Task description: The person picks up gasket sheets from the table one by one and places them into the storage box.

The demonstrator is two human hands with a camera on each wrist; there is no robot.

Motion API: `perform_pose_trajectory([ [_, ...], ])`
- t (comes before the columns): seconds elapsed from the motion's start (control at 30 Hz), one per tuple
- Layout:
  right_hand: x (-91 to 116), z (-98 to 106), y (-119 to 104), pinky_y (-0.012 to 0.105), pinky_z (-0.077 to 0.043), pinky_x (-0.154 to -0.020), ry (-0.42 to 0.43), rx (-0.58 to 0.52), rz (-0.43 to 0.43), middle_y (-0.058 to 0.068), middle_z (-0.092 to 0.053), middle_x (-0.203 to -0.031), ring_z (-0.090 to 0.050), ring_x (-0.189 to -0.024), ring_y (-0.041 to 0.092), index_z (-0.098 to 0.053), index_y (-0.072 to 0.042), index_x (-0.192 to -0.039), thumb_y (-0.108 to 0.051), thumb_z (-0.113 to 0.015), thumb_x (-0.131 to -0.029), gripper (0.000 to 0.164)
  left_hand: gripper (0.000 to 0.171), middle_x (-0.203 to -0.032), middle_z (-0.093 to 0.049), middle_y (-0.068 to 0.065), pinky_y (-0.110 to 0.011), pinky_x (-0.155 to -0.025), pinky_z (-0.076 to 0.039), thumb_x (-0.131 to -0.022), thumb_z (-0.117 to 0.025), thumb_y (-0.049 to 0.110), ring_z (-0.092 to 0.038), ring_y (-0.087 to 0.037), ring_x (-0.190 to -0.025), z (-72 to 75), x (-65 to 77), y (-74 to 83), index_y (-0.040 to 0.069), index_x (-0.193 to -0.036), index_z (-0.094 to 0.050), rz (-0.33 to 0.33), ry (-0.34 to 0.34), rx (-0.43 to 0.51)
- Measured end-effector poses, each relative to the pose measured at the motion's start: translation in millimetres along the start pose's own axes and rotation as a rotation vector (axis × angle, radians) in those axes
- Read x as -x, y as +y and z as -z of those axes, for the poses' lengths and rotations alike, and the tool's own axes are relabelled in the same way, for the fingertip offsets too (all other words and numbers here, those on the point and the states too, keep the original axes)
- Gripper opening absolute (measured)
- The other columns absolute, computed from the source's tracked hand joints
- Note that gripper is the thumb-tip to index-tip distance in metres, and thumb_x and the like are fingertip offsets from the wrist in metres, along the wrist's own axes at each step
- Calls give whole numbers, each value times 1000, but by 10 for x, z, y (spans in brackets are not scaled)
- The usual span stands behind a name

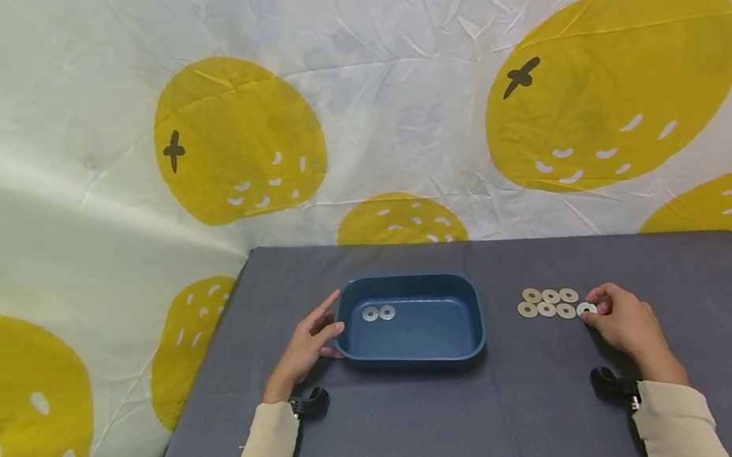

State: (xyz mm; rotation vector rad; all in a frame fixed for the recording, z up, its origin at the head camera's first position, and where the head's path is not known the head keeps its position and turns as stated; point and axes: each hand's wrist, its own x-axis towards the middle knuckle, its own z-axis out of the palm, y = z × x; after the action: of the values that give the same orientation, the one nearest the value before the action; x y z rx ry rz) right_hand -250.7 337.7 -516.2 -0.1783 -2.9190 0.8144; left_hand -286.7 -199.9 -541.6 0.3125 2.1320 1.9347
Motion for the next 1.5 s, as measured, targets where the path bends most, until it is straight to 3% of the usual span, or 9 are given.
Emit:
perform_pose_trajectory([
  [0.37,44,121,-51,27,-38,-59,-88,-19,-8,5,-67,-79,-57,-67,15,-61,5,-116,-20,-71,-94,35,59,-145,-53,-14,-45,-74,-65,-101,-66,25,-58,-29,-117,-16,1,8,49,-151,-44,0,0,8],
  [0.63,72,142,-52,24,-36,-57,-25,-23,27,1,-71,-73,-54,-63,6,-64,3,-118,-22,-72,-96,34,60,-145,-53,-15,-45,-74,-65,-101,-66,25,-58,-28,-116,-11,-17,4,48,-152,-44,-8,-3,4],
  [1.0,81,193,-196,26,-37,-51,43,-81,13,6,-75,-79,-53,-61,6,-63,1,-126,-25,-66,-100,36,59,-140,-54,-16,-46,-74,-65,-102,-65,24,-57,-27,-113,-9,-20,1,47,-152,-44,-11,0,-6],
  [1.27,96,185,-391,24,-41,-52,45,-127,69,13,-76,-89,-58,-64,0,-63,1,-129,-20,-67,-100,36,60,-142,-54,-15,-46,-74,-65,-101,-67,27,-58,-28,-114,-8,-15,-8,46,-152,-44,-5,5,-14],
  [1.5,77,155,-515,23,-47,-55,-3,-206,100,18,-75,-97,-67,-70,5,-61,0,-132,-24,-68,-100,41,60,-142,-54,-15,-46,-74,-65,-101,-67,27,-58,-28,-115,-1,-9,1,46,-153,-43,-11,10,-22],
])
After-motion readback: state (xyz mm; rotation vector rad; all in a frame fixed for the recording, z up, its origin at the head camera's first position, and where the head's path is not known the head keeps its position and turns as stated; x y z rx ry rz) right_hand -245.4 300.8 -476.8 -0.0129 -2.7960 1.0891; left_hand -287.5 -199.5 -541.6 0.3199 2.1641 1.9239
